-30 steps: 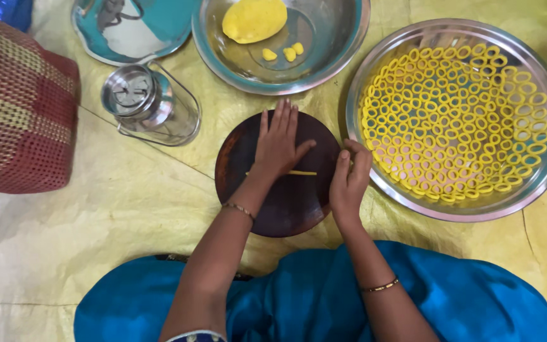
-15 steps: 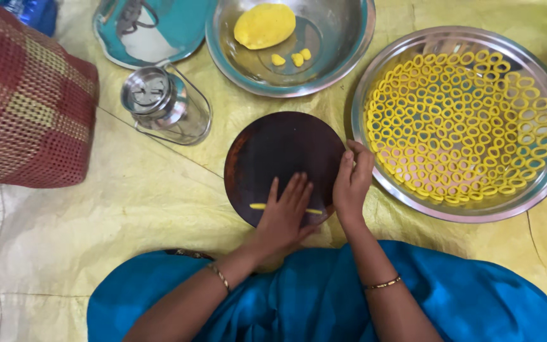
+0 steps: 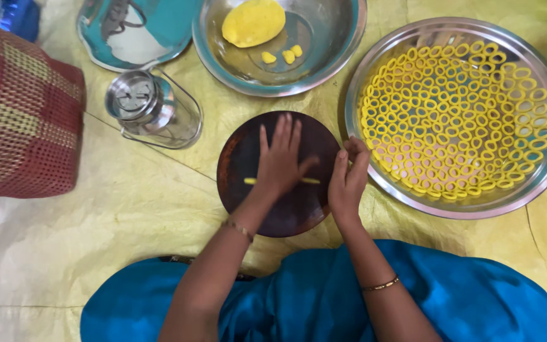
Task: The person rolls small pieces of yellow dough into thin ropes on a wooden board, then joins the ends to form rings and places them on a large metal tray. The process is repeated continuously with multiple dough pieces.
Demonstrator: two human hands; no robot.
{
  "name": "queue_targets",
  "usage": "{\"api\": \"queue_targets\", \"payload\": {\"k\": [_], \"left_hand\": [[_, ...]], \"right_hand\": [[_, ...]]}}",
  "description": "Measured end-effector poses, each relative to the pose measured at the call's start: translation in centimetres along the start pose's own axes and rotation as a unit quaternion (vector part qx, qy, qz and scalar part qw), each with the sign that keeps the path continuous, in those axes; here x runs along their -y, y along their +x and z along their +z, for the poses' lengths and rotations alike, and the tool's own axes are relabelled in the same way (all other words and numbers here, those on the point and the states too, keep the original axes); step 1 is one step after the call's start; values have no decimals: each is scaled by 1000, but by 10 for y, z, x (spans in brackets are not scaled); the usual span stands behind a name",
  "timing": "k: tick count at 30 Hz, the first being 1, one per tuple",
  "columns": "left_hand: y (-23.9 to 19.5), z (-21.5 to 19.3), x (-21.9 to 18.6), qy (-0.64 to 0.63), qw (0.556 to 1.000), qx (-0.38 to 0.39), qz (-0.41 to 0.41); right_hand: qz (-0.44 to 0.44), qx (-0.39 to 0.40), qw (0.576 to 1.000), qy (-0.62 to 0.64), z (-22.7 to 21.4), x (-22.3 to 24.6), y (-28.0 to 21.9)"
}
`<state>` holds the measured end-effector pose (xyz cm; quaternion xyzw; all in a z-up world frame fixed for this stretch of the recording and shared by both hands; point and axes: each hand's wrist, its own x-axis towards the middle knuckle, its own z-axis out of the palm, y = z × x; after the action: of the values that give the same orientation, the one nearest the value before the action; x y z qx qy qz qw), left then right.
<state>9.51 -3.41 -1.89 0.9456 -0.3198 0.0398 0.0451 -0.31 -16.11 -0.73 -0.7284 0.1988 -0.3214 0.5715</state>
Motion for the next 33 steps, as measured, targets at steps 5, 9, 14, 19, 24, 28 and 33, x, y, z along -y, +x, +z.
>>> {"api": "queue_targets", "payload": {"k": [5,9,14,19,24,28,33], "left_hand": [[37,10,19,-21,999,10,24],[8,3,19,-34,999,0,36],[-63,-18,-1,-16,997,60,43],[-134,-39,-12,-75,993,71,63],[-159,-46,-12,-110,988,85,70],[-123,-32,0,-67,995,37,61],[-38,-7,25,-17,999,9,33]], "right_hand": [[9,10,1000,-4,-2,1,1],[12,12,1000,-6,2,-2,-2],[-1,5,1000,-13,5,-3,0],[-42,6,999,-30,2,0,-4],[-35,8,999,-35,1,4,-4],[-34,14,999,-34,-1,2,-5],[-29,17,999,-40,3,-2,-3]]}}
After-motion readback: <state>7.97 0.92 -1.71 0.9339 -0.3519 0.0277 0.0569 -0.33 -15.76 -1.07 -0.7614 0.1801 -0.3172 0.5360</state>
